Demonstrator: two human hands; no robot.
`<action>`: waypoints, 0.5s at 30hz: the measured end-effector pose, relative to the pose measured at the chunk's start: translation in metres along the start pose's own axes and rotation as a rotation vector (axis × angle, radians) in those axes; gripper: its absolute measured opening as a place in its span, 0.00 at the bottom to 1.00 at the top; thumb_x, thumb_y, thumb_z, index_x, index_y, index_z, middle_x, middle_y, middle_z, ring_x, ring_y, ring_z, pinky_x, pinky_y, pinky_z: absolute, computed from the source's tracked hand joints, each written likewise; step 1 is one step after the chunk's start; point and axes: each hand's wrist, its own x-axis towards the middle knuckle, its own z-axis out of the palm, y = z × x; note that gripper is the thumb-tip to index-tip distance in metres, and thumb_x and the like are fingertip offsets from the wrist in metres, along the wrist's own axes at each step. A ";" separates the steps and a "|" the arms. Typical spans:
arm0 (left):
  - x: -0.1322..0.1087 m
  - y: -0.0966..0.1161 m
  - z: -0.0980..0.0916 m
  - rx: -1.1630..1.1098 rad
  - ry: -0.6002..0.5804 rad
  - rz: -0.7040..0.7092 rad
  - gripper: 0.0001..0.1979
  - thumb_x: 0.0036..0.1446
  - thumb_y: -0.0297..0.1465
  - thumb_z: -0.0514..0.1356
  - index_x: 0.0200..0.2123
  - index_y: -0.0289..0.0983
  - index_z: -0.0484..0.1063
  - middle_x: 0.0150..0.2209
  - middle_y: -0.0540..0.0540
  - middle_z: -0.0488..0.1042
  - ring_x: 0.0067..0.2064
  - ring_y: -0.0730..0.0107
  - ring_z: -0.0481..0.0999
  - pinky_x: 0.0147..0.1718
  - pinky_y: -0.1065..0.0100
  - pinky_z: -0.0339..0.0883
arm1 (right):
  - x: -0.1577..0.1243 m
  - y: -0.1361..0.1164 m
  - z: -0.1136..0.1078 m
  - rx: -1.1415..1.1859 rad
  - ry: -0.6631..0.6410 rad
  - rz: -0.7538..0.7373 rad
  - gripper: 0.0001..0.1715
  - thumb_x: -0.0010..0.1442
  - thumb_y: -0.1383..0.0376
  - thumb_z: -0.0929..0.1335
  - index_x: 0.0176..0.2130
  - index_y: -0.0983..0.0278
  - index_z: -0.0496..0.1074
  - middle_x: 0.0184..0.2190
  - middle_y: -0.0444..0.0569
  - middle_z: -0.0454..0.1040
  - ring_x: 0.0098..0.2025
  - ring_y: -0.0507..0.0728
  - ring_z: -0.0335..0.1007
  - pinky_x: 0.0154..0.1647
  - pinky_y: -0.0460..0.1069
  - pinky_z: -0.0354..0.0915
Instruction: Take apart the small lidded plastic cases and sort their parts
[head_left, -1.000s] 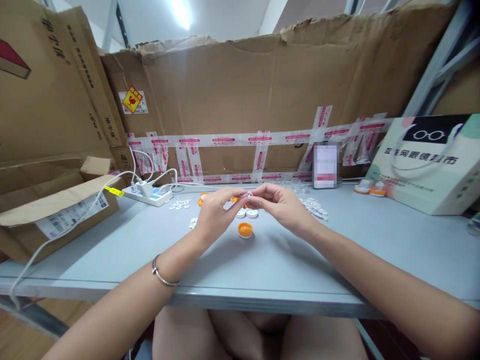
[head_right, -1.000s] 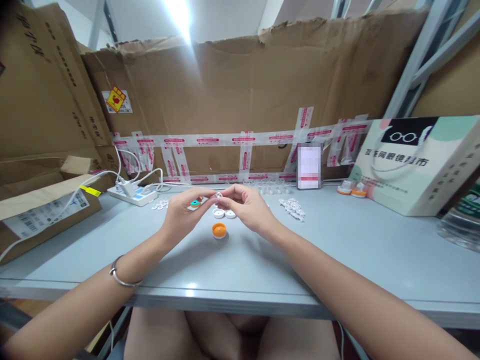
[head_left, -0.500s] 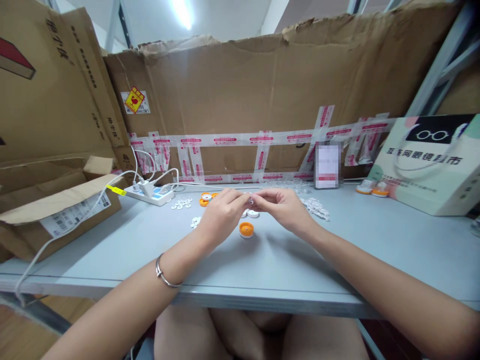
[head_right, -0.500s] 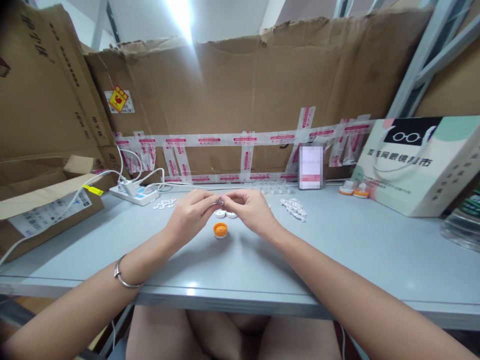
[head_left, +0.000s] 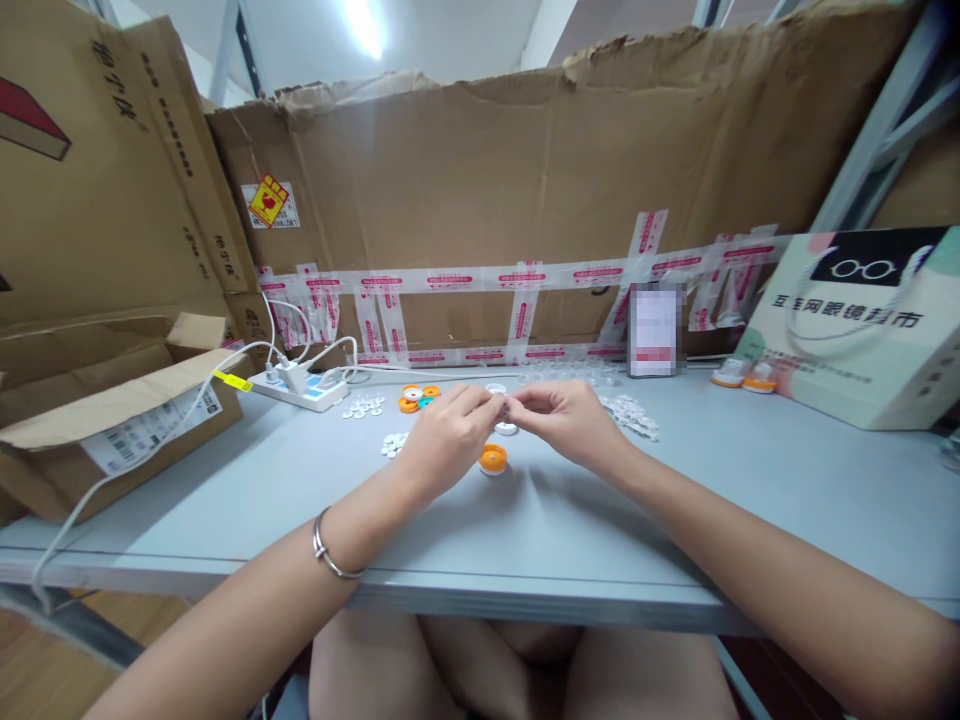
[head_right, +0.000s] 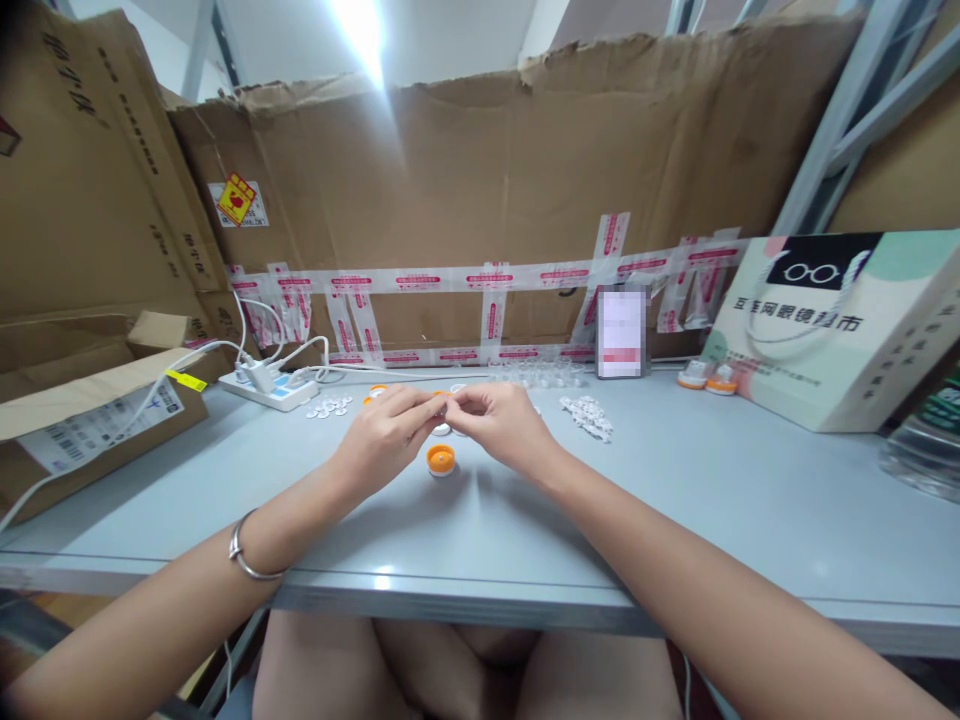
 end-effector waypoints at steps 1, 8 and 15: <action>0.000 0.000 0.000 0.008 -0.006 0.008 0.06 0.57 0.23 0.52 0.34 0.34 0.69 0.31 0.46 0.73 0.34 0.71 0.70 0.33 0.69 0.65 | 0.000 0.000 0.000 -0.007 0.001 0.003 0.11 0.50 0.63 0.65 0.24 0.65 0.75 0.22 0.45 0.74 0.27 0.53 0.69 0.29 0.46 0.65; -0.002 0.000 0.002 0.052 0.011 0.022 0.06 0.57 0.24 0.52 0.35 0.34 0.68 0.31 0.47 0.72 0.33 0.71 0.69 0.33 0.70 0.65 | 0.002 0.002 0.000 0.168 -0.011 0.069 0.10 0.47 0.64 0.66 0.24 0.67 0.75 0.21 0.45 0.73 0.27 0.53 0.69 0.31 0.46 0.65; -0.001 0.000 0.000 0.091 0.030 0.036 0.06 0.57 0.24 0.52 0.35 0.34 0.69 0.29 0.48 0.72 0.32 0.72 0.69 0.32 0.71 0.65 | 0.004 0.006 0.001 0.316 -0.016 0.133 0.11 0.43 0.62 0.70 0.26 0.67 0.77 0.21 0.46 0.74 0.27 0.53 0.70 0.33 0.48 0.67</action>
